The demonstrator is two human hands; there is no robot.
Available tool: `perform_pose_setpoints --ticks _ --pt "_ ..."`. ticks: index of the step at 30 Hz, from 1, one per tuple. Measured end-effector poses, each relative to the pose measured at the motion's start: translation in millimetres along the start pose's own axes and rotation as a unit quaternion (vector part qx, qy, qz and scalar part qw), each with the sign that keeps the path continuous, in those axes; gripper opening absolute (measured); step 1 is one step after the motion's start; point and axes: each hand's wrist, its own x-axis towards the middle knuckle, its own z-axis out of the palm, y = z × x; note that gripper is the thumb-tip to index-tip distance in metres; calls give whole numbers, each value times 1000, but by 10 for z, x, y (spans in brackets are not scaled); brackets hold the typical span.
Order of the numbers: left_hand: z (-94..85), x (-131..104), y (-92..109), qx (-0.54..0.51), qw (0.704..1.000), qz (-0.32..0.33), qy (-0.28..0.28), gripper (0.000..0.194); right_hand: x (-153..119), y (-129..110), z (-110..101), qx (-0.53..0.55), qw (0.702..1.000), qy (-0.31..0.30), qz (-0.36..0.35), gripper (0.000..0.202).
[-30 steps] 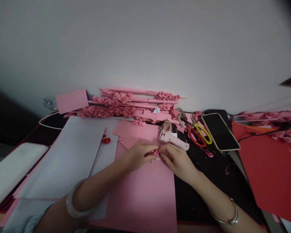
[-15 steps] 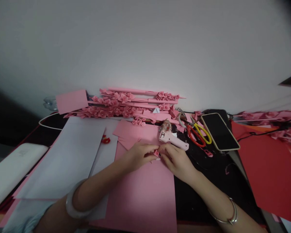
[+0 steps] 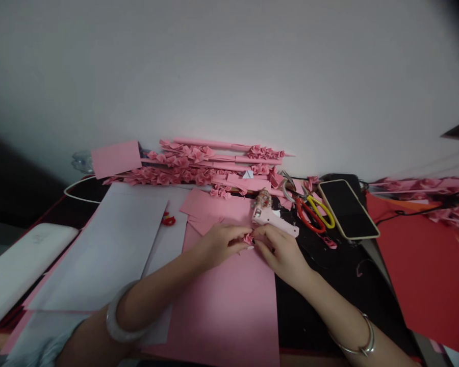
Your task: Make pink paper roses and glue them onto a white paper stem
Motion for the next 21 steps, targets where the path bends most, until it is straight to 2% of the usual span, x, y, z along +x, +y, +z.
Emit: perform_pose_setpoints --ticks 9,21 --pt "4 -5 -11 12 1000 5 -3 14 9 -1 -8 0 1000 -15 4 12" --pt "-15 -1 15 26 1000 8 5 19 0 14 -5 10 1000 4 2 11"
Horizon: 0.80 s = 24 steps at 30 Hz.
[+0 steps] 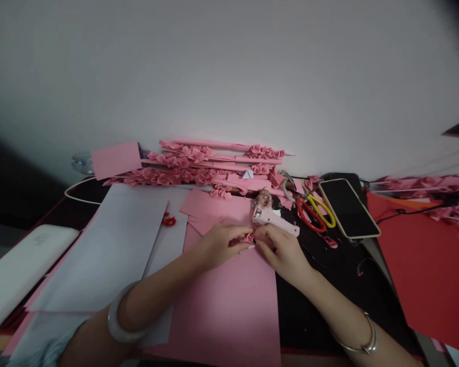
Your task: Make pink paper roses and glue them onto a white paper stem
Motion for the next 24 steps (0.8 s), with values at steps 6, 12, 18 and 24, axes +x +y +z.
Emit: perform_pose_setpoints --ticks 6,12,18,24 --pt "18 1 -13 -18 1000 6 11 19 19 1 -25 13 1000 8 3 12" --pt "4 0 16 -24 1000 -2 17 21 17 -5 -37 17 1000 10 5 11" --pt "-12 -1 34 -21 1000 -19 6 21 17 13 -57 9 1000 0 9 11" --pt "8 -6 8 -7 1000 -2 4 19 31 11 -65 10 1000 -8 11 11"
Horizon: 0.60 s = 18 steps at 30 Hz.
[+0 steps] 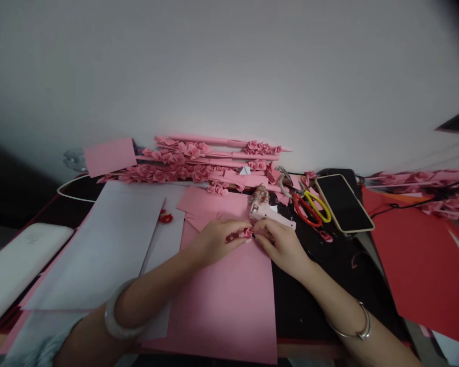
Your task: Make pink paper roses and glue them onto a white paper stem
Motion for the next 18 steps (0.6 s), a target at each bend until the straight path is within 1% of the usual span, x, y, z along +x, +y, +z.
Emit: perform_pose_setpoints --ticks 3,9,18 --pt "5 5 -5 4 1000 9 6 18 5 -2 3 1 1000 4 -5 11" --pt "-5 7 10 3 1000 -3 -1 17 4 -9 0 4 1000 3 -7 11" --pt "-5 -16 13 -12 1000 0 10 19 -20 -36 -17 2 1000 -5 1 10"
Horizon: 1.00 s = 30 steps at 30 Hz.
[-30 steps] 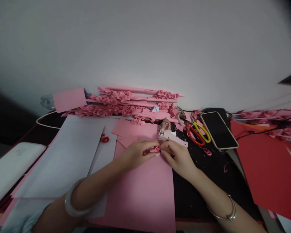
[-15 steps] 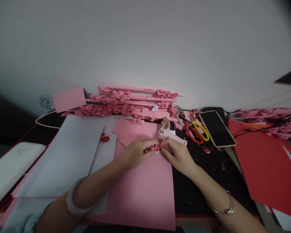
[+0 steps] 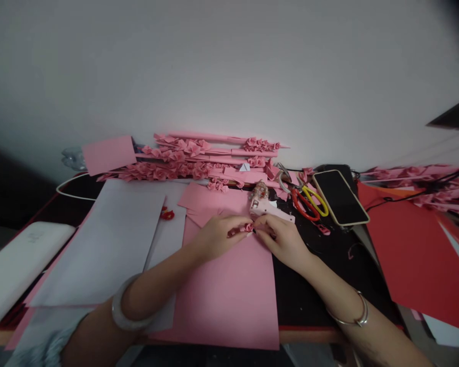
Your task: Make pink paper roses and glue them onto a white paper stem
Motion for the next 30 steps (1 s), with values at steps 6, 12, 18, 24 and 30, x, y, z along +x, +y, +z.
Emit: perform_pose_setpoints --ticks 6,12,18,24,30 --pt "-11 4 -2 -6 1000 12 1 22 0 -36 -26 -22 1000 8 -16 10" --pt "-13 0 0 -21 999 25 15 22 -8 -44 -54 -22 1000 -4 -17 9" --pt "-12 1 -18 -28 999 36 12 25 -16 -42 -65 -19 1000 -7 -21 10" --pt "-10 -2 5 -29 999 40 23 24 -18 -50 -71 -23 999 -4 -24 9" --pt "-14 -1 16 -26 998 45 26 26 -30 -46 -83 -22 999 -6 -25 10"
